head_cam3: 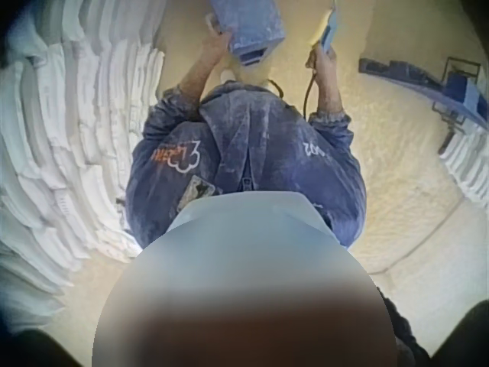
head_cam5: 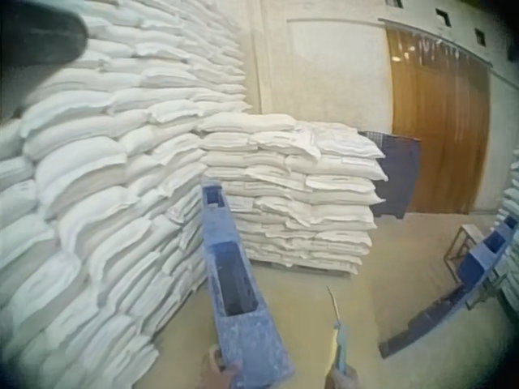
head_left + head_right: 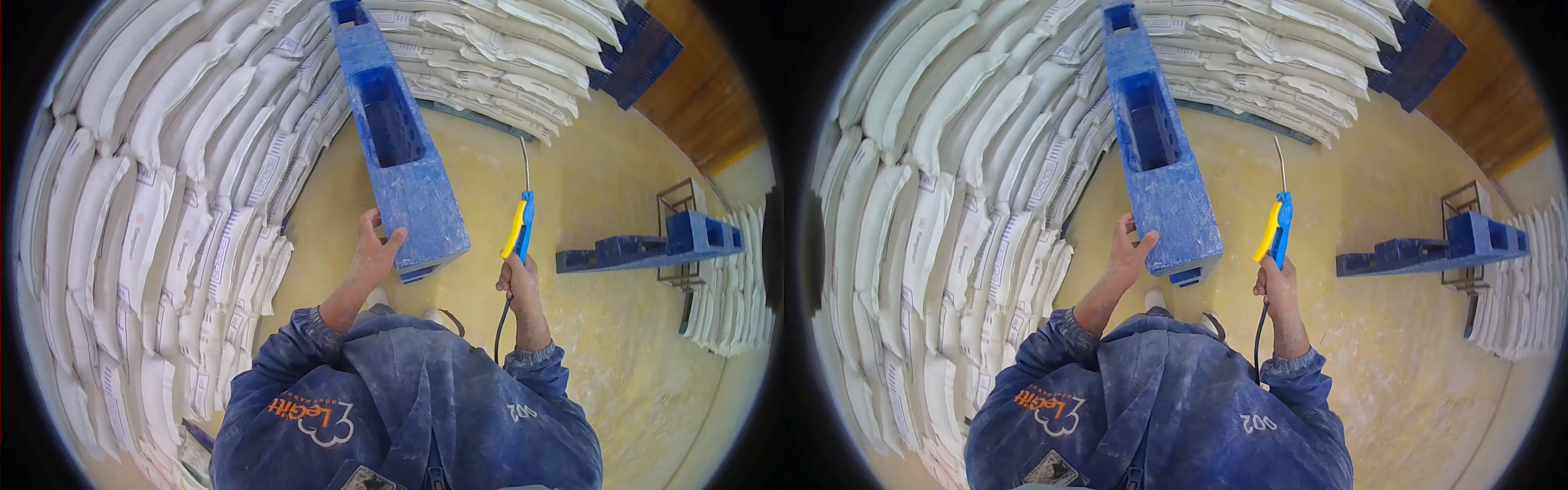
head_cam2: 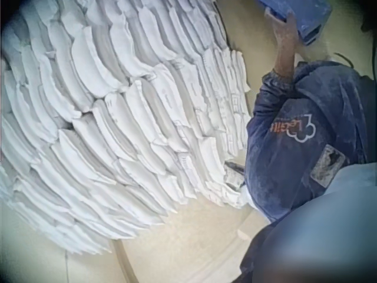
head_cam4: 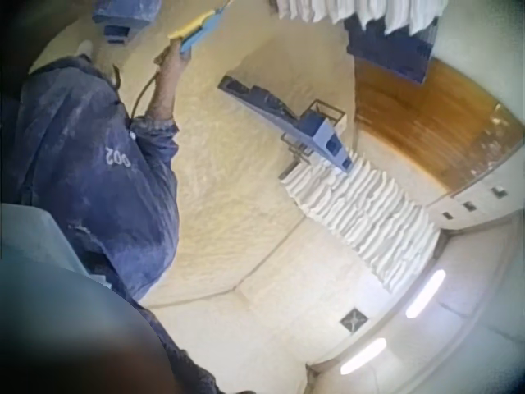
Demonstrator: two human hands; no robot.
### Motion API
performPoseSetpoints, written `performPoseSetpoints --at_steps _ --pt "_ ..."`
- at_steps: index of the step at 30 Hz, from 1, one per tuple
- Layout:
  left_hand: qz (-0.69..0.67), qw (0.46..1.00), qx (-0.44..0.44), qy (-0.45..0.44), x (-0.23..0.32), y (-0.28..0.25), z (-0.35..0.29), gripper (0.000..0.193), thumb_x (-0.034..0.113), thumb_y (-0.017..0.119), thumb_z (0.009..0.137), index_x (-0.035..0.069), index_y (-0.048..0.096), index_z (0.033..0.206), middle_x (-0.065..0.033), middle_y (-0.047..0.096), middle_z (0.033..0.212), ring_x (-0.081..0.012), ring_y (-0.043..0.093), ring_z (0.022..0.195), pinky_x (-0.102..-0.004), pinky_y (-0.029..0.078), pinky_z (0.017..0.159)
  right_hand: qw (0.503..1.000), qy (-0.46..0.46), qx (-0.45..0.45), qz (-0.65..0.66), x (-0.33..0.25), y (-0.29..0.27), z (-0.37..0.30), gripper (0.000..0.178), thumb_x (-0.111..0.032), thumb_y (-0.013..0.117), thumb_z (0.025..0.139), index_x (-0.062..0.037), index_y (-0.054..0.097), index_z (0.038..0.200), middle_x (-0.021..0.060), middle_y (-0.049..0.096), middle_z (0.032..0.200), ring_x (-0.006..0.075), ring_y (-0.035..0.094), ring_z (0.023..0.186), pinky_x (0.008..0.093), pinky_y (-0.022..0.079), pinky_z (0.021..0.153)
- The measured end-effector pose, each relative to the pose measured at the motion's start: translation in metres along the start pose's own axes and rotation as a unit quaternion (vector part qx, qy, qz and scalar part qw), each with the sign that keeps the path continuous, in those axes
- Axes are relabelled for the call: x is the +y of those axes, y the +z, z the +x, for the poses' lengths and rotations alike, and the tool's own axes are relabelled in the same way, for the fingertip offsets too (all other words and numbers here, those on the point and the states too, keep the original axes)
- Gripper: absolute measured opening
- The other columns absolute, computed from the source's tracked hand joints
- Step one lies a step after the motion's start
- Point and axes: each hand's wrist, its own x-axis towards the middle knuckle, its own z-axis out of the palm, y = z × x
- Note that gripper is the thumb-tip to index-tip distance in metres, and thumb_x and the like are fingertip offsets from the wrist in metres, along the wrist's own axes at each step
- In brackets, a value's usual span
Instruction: The person connects a blue air nozzle to a wall-mounted faucet and uses it to blow dust off several blue plastic pallets. They handle the pallets one by one, lifting and turning them to clean different sides and the grid surfaces before stacking them.
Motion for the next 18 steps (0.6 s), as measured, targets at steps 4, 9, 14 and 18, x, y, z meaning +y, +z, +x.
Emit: performPoseSetpoints --at_steps 4,9,14,18 --pt "-0.083 0.990 -0.059 -0.097 -0.011 -0.006 -0.015 0.066 0.031 0.065 0.081 -0.005 0.033 0.126 -0.0232 0.040 0.125 -0.0295 0.048 0.111 -0.0377 0.040 0.092 0.988 0.056 -0.074 0.127 0.021 -0.030 0.017 0.014 -0.020 0.049 0.086 -0.0066 0.050 0.088 -0.0002 0.041 0.057 0.0115 0.044 0.047 0.0278 0.040 0.044" --pt "-0.043 0.993 -0.111 0.008 -0.005 -0.012 -0.029 0.077 0.031 0.073 0.075 -0.005 0.030 0.128 -0.0166 0.044 0.121 -0.0235 0.043 0.115 -0.0366 0.036 0.097 0.975 0.012 -0.080 0.206 0.042 -0.016 0.056 0.023 -0.024 0.050 0.089 -0.0051 0.053 0.101 0.0077 0.058 0.087 0.0165 0.057 0.078 0.0301 0.048 0.065" --pt "-0.083 0.991 -0.086 0.056 -0.038 -0.020 -0.030 0.083 0.030 0.079 0.067 -0.002 0.033 0.127 -0.0158 0.046 0.120 -0.0261 0.043 0.116 -0.0371 0.034 0.099 0.972 0.023 -0.214 0.096 0.061 0.042 0.044 0.031 -0.025 0.050 0.091 -0.0016 0.054 0.111 0.0063 0.059 0.099 0.0149 0.055 0.090 0.0271 0.045 0.079" --pt "-0.116 0.990 -0.011 0.076 -0.071 -0.014 -0.036 0.085 0.030 0.082 0.063 -0.001 0.035 0.126 -0.0148 0.046 0.119 -0.0256 0.043 0.115 -0.0376 0.034 0.098 0.966 0.018 -0.221 0.130 0.083 0.057 0.042 0.024 -0.025 0.050 0.092 -0.0038 0.057 0.099 0.0026 0.058 0.092 0.0096 0.053 0.081 0.0212 0.042 0.074"
